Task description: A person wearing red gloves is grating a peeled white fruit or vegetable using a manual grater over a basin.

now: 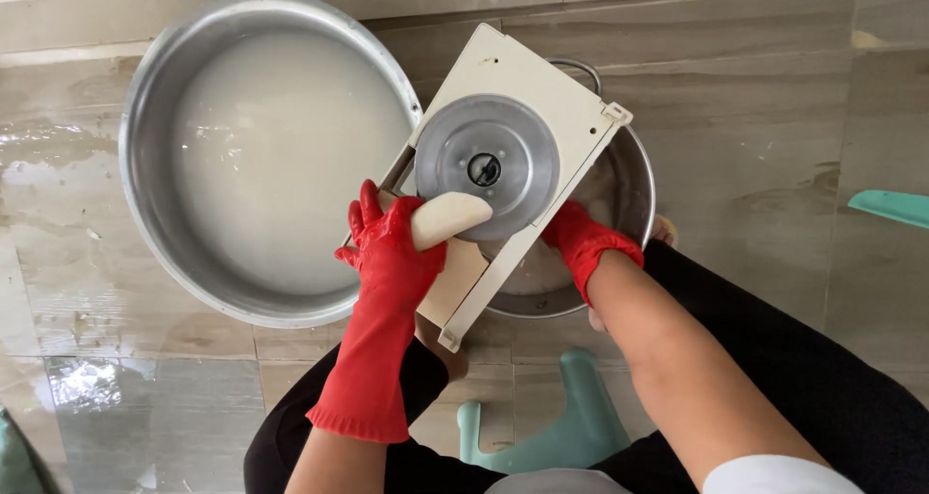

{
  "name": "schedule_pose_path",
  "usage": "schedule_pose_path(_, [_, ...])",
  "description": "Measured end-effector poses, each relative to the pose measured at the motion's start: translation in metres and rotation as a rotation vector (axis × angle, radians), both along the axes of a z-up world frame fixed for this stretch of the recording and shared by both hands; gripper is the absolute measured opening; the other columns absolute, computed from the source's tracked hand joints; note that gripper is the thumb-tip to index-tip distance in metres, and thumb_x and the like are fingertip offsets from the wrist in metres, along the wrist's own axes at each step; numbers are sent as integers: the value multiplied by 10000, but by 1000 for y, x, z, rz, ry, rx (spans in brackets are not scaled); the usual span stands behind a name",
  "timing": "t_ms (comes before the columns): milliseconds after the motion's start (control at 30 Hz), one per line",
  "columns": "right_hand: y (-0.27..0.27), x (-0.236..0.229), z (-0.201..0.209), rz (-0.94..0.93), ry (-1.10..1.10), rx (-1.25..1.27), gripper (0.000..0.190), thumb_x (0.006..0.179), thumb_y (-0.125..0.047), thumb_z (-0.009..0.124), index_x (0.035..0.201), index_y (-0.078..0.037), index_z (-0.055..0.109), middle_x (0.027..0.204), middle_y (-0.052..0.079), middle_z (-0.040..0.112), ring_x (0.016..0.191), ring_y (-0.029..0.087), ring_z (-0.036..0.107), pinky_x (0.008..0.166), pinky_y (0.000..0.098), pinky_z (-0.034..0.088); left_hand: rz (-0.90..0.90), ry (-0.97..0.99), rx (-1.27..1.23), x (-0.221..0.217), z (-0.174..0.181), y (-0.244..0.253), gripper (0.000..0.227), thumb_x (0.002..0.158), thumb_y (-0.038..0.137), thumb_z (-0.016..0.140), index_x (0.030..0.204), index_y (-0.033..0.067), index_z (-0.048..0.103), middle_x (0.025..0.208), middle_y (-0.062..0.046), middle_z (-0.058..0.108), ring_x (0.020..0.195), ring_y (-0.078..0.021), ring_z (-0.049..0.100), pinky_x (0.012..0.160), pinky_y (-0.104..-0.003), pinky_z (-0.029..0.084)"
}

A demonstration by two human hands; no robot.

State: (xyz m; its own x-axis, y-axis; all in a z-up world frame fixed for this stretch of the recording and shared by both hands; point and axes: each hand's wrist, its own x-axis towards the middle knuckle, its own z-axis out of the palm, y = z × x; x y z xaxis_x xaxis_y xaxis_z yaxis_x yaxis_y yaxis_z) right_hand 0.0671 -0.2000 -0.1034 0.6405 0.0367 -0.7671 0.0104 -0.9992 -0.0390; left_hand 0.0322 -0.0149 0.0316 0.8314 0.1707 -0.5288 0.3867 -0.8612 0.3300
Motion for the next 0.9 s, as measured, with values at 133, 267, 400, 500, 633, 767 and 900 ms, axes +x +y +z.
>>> schedule_pose_path(133, [-28, -23, -23, -35, 1, 9, 929, 898, -634, 532, 1624, -136, 238, 1670, 119, 254, 1554, 348, 119, 1227, 602, 52, 22, -63, -18, -5, -8, 2, 803, 547, 19, 902, 1276, 266, 672, 1643, -188, 264, 1515, -510, 171, 1064, -845, 110])
schedule_pose_path(267, [-51, -53, -40, -82, 3, 26, 938, 887, -637, 543, 1620, -131, 248, 1662, 123, 266, 1548, 350, 134, 1226, 594, 67, 20, -75, 13, -5, -15, 3, 819, 535, 36, 907, 1281, 278, 670, 1641, -175, 277, 1509, -508, 192, 1052, -856, 133])
schedule_pose_path(400, [-61, -73, -46, -131, 16, 48, 947, 877, -640, 554, 1616, -126, 257, 1655, 128, 278, 1542, 352, 149, 1225, 586, 82, 25, -109, -32, -7, -15, 4, 825, 531, 26, 918, 1283, 260, 674, 1631, -198, 286, 1504, -525, 184, 1045, -859, 107])
schedule_pose_path(500, [-64, -74, -57, -162, 19, 71, 955, 869, -642, 562, 1613, -123, 265, 1649, 132, 286, 1538, 353, 160, 1224, 580, 94, 33, -115, -26, -6, -20, 7, 863, 508, 38, 910, 1301, 270, 662, 1639, -192, 265, 1506, -526, 179, 1061, -852, 121])
schedule_pose_path(633, [-66, -75, -70, -207, 31, 97, 964, 859, -645, 573, 1609, -118, 274, 1642, 137, 298, 1532, 355, 175, 1223, 572, 109, -3, -82, -39, -6, -21, 9, 784, 548, 82, 887, 1276, 255, 652, 1639, -201, 239, 1508, -535, 161, 1041, -869, 121])
schedule_pose_path(767, [-67, -72, -80, -249, 45, 124, 974, 849, -649, 584, 1605, -114, 284, 1634, 141, 310, 1526, 357, 190, 1222, 564, 124, -1, -45, 26, -3, -14, 5, 841, 496, 47, 923, 1274, 243, 674, 1630, -198, 277, 1496, -535, 200, 1038, -869, 141])
schedule_pose_path(900, [-66, -69, -82, -297, 58, 153, 983, 838, -652, 595, 1601, -109, 294, 1626, 146, 321, 1520, 359, 205, 1221, 556, 139, -1, -67, 6, -4, -24, 9, 895, 437, 53, 927, 1269, 266, 676, 1642, -181, 250, 1500, -536, 186, 1033, -873, 136])
